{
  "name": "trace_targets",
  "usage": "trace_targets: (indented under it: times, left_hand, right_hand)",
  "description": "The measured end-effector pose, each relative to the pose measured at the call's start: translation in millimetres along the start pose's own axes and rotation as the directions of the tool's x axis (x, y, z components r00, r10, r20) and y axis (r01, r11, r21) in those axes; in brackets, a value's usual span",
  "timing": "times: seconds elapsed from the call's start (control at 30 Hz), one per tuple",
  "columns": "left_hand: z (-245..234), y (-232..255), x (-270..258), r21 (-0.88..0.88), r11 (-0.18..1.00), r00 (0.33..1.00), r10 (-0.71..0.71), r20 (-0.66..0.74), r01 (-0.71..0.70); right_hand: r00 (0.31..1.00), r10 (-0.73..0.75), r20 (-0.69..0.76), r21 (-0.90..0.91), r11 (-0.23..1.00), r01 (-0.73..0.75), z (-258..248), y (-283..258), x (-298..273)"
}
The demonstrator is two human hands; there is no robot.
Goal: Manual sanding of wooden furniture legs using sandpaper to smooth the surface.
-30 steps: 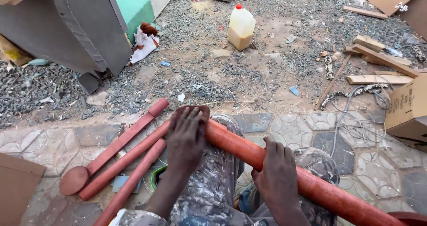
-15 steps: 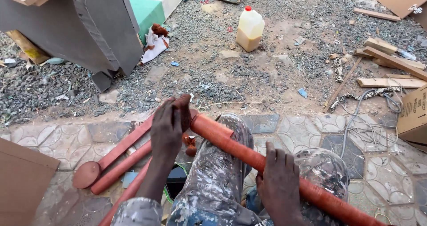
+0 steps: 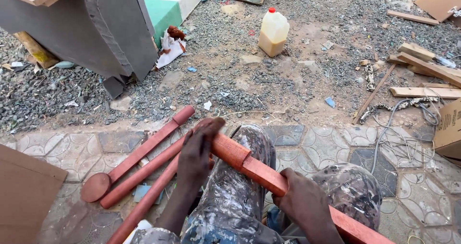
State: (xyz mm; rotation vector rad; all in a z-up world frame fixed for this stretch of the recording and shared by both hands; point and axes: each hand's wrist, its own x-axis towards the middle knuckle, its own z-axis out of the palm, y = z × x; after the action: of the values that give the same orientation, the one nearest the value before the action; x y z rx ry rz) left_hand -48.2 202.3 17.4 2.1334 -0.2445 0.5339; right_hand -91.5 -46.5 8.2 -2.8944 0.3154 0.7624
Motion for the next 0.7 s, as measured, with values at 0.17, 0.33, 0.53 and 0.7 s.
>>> trace_targets:
  times: [0.17,0.33,0.53,0.7]
  left_hand:
    - [14.5,-1.8,-9.1,0.128,0.991,0.997,0.055,-0.06,-0.047]
    - [29.1,-12.7,-22.1,0.151,0.909,0.893,0.33,0.306,-0.388]
    - [-11.7,-14.5,19.0,0.223,0.972,0.996,0.057,0.07,-0.071]
    - [42.0,-7.0,-37.5,0.059,0.934,0.932,0.343,0.119,-0.351]
  right_hand:
    - [0.997,-0.006,0.081,-0.002,1.0,0.006,-9.3,-3.3,8.6]
    - [0.994,-0.022,0.111,-0.003,1.0,0.023,-8.5,-4.0,7.4]
    - [0.997,-0.014,0.071,0.019,1.0,0.012,-14.7,-4.9,5.2]
    - [0.968,-0.088,0.234,0.076,0.995,0.071,-47.1,1.2,14.0]
